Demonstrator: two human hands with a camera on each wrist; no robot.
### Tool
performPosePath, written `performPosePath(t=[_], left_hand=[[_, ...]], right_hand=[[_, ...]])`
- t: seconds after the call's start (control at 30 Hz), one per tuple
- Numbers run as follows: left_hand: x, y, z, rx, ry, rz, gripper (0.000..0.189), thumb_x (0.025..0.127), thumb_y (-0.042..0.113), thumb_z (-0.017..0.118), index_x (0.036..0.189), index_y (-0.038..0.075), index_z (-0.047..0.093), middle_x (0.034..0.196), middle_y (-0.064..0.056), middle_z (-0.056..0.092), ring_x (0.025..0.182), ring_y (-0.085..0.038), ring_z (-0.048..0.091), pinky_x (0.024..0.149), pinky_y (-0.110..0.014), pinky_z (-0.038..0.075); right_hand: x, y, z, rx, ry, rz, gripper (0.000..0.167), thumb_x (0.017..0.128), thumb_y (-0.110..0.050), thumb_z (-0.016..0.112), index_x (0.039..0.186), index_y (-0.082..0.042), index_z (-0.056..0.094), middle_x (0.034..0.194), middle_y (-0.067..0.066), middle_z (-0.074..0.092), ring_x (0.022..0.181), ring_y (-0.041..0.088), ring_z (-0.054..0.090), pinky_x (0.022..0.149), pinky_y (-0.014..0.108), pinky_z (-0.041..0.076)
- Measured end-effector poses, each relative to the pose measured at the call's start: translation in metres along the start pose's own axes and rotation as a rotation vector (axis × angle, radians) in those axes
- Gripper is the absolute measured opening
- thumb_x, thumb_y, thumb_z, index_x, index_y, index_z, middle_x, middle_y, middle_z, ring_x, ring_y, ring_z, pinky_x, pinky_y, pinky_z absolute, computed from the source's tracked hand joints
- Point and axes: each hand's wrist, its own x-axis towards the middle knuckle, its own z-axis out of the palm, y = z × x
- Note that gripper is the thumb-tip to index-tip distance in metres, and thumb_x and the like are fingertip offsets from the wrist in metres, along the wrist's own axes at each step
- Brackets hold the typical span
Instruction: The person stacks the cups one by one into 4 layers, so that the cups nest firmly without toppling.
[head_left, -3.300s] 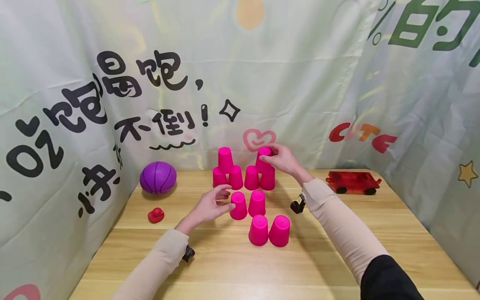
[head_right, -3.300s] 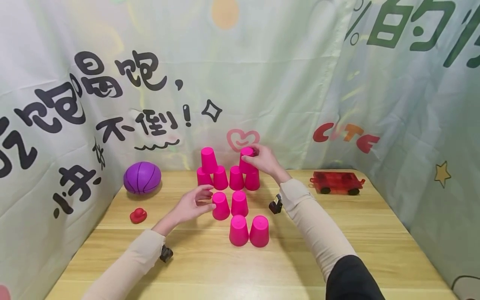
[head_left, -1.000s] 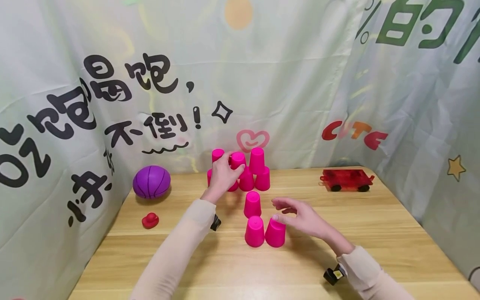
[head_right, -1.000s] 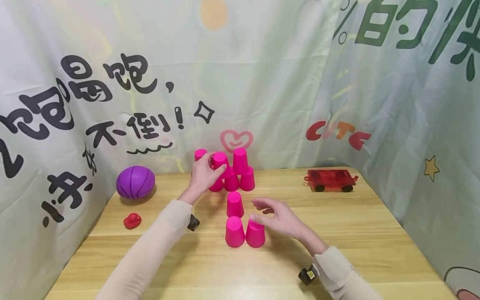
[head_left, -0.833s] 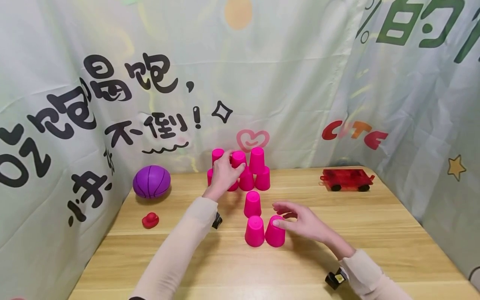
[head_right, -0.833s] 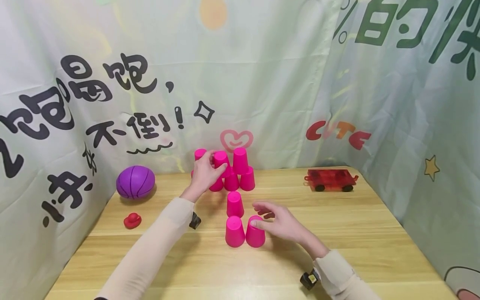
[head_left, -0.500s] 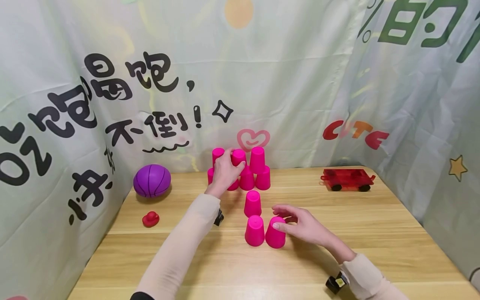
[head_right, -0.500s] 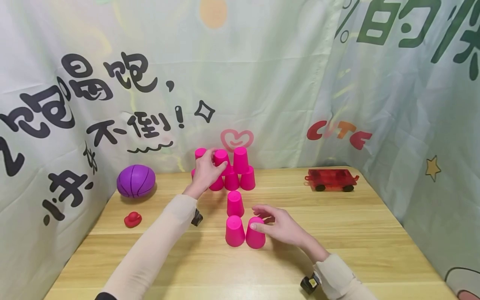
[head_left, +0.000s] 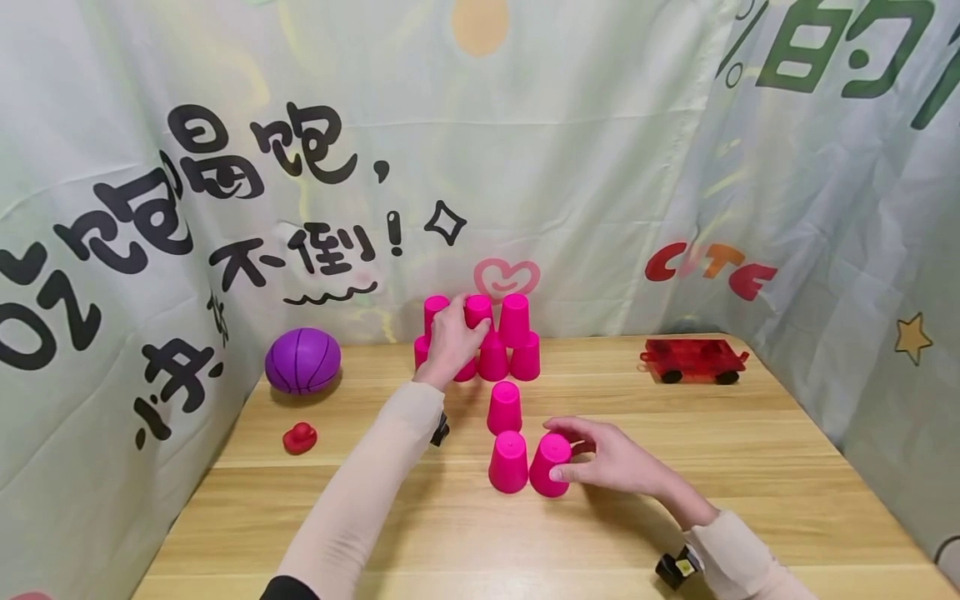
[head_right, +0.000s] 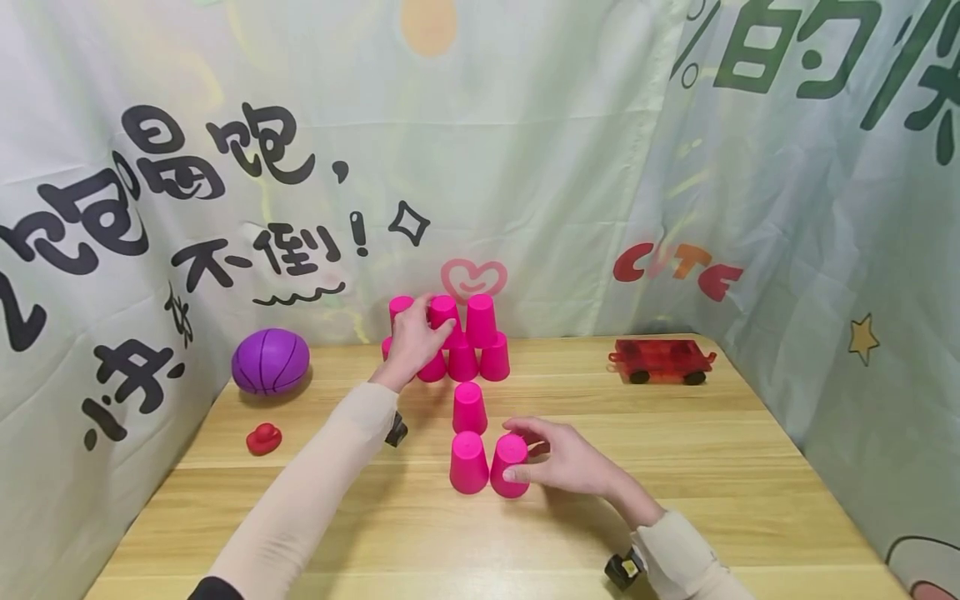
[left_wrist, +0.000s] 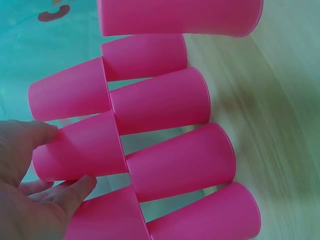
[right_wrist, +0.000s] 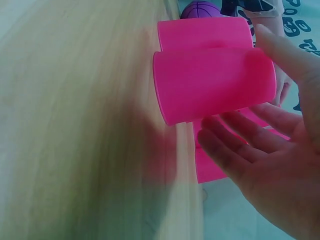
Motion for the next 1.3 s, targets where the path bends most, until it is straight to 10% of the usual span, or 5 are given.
performPosePath(t=[0.6, 0.9, 1.13, 1.3], left_hand=[[0.0, 0.004, -0.002, 0.013, 0.007, -0.007, 0.064, 0.096, 0.018, 0.078, 0.151, 0.0, 0.049, 0.135, -0.02, 0.068, 0.12, -0.037, 0.071, 0.099, -0.048, 0.061], [-0.002, 0.014, -0.012, 0.032, 0.07, 0.069, 0.068, 0.095, 0.016, 0.079, 0.152, 0.001, 0.045, 0.131, -0.022, 0.069, 0.115, -0.036, 0.073, 0.096, -0.045, 0.063], [-0.009, 0.026, -0.03, 0.025, 0.158, 0.192, 0.057, 0.094, 0.016, 0.078, 0.143, 0.001, 0.054, 0.097, -0.02, 0.071, 0.077, -0.032, 0.069, 0.077, -0.042, 0.064], [-0.021, 0.026, -0.04, -0.022, 0.132, 0.2, 0.053, 0.093, 0.018, 0.077, 0.14, 0.003, 0.057, 0.116, -0.019, 0.073, 0.102, -0.035, 0.071, 0.089, -0.048, 0.062]], right_hand=[[-0.002, 0.007, 0.002, 0.0, -0.038, -0.008, 0.052, 0.089, -0.026, 0.086, 0.134, -0.009, 0.065, 0.118, 0.002, 0.074, 0.106, 0.021, 0.073, 0.095, 0.044, 0.063], [0.002, 0.005, -0.011, -0.043, 0.051, -0.011, 0.057, 0.089, -0.027, 0.085, 0.135, 0.0, 0.063, 0.119, 0.009, 0.075, 0.107, 0.029, 0.073, 0.094, 0.05, 0.062], [0.016, -0.012, -0.029, -0.034, 0.165, 0.0, 0.057, 0.089, -0.026, 0.085, 0.137, -0.006, 0.062, 0.122, 0.008, 0.074, 0.11, 0.029, 0.072, 0.096, 0.053, 0.061], [0.034, -0.021, -0.043, -0.033, 0.251, -0.039, 0.055, 0.089, -0.019, 0.085, 0.137, -0.004, 0.062, 0.122, 0.013, 0.074, 0.108, 0.031, 0.073, 0.092, 0.042, 0.064]])
